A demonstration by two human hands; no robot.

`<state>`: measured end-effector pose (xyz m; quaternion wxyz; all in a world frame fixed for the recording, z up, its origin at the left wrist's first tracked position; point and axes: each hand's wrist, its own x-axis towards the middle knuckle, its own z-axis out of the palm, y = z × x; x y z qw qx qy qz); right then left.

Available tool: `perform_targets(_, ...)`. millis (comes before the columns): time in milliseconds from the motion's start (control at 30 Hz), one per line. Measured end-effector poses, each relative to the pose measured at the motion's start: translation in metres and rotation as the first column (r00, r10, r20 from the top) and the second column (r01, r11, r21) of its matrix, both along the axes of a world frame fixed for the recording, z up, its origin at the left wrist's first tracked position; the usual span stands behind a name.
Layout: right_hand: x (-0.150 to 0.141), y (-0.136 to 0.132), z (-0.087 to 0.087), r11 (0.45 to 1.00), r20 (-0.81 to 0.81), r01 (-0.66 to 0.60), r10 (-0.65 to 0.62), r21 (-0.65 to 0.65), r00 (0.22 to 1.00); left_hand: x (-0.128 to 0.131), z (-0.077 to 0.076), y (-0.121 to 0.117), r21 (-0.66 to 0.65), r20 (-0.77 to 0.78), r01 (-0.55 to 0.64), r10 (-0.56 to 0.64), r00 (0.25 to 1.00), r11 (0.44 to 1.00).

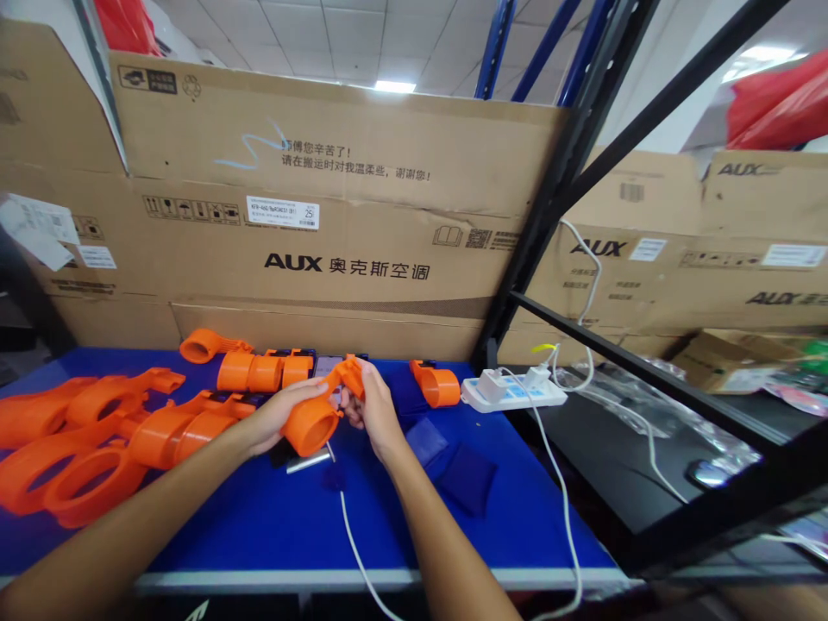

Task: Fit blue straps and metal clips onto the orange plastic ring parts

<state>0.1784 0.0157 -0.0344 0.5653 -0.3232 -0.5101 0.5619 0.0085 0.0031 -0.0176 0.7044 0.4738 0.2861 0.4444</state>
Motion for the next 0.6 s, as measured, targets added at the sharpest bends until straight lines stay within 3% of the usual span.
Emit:
perform_targets(100, 0.003, 0.003, -0.002, 0.998, 0.085, -0.037, 0.033, 0.044, 0.996, -0.001, -0.004, -0.005, -0.062, 0.084, -0.028, 0.033, 0.996, 0.998)
perform_targets(200, 0.012, 0.002, -0.003, 0.981, 0.32, 0.035, -0.095, 0.19, 0.943, -0.005, -0.01, -0.007, -0.141, 0.145, -0.17, 0.19, 0.971, 0.975)
perform_targets(233, 0.015, 0.001, -0.003, 0.962, 0.429, 0.044, -0.161, 0.269, 0.889, -0.007, -0.013, -0.007, -0.173, 0.158, -0.221, 0.249, 0.955, 0.96)
perform_targets(300, 0.021, -0.002, -0.004, 0.916, 0.639, -0.063, -0.226, 0.397, 0.736, -0.011, -0.017, -0.007, -0.232, 0.179, -0.282, 0.326, 0.928, 0.931)
perform_targets(400, 0.024, -0.007, -0.005, 0.853, 0.829, -0.337, -0.178, 0.398, 0.53, -0.015, -0.021, -0.006, -0.256, 0.199, -0.253, 0.308, 0.93, 0.933)
perform_targets(500, 0.023, -0.008, -0.006, 0.816, 0.898, -0.468, -0.134, 0.339, 0.418, -0.017, -0.022, -0.002, -0.187, 0.176, -0.231, 0.264, 0.948, 0.955)
perform_targets(600, 0.022, -0.009, -0.006, 0.804, 0.922, -0.511, -0.114, 0.304, 0.37, -0.019, -0.025, 0.004, -0.147, 0.144, -0.305, 0.325, 0.935, 0.941)
